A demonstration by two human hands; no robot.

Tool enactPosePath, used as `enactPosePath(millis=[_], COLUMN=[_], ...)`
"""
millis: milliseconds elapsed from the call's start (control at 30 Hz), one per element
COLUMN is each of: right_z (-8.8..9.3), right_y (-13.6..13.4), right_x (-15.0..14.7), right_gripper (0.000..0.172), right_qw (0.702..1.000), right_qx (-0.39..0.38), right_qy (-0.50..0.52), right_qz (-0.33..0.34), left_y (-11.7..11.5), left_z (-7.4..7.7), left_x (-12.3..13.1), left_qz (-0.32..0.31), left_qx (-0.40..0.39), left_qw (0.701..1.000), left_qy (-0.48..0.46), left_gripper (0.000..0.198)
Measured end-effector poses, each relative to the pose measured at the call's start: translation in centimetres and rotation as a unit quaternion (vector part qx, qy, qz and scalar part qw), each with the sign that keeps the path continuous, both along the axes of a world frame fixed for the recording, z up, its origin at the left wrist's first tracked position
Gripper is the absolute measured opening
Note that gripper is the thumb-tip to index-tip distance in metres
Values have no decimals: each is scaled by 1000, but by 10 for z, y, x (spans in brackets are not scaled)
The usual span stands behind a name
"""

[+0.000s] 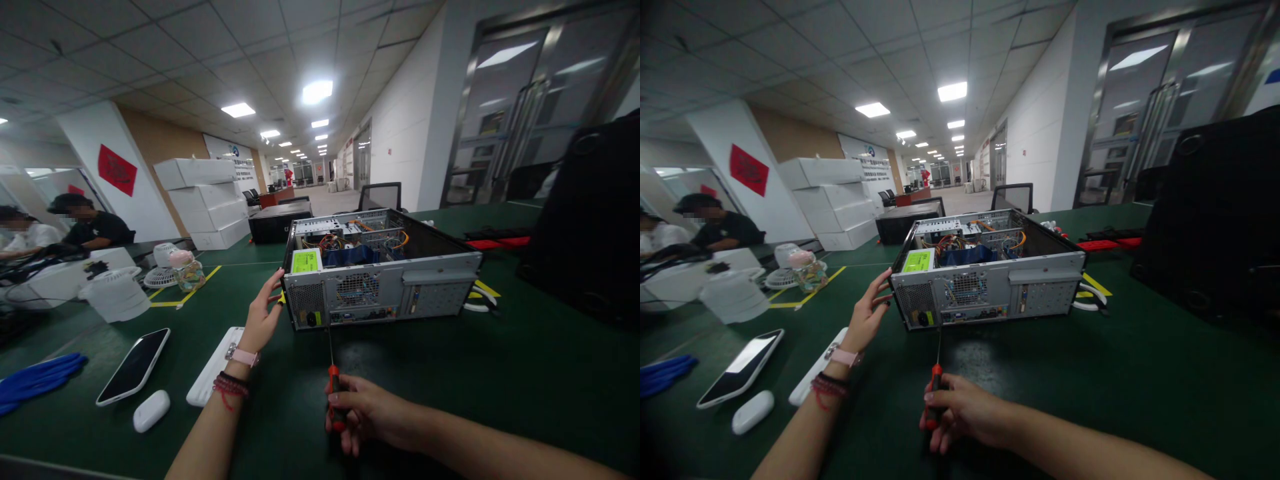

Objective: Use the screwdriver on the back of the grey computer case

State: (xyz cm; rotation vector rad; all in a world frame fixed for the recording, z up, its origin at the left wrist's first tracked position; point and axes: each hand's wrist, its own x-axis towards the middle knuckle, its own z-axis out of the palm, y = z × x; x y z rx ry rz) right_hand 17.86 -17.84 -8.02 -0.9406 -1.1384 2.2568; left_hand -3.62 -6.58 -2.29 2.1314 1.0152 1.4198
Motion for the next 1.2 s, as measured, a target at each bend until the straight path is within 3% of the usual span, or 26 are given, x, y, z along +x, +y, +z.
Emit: enactPosePath(millis=[800, 1200], right_z=[1, -5], right_y=[1, 10], right_x=[1, 12], right_gripper=[49, 45], right_qw=[1000, 997], right_qx=[-2, 16], right_qy=[0, -71], right_qz=[16, 20], left_y=[0, 0], left_z=[0, -1], left_x=[1, 0], left_qz=[1, 3], left_qx=[-1, 1], left_qw=[1000, 1000], left_qy=[-1, 9], left_gripper=[64, 66])
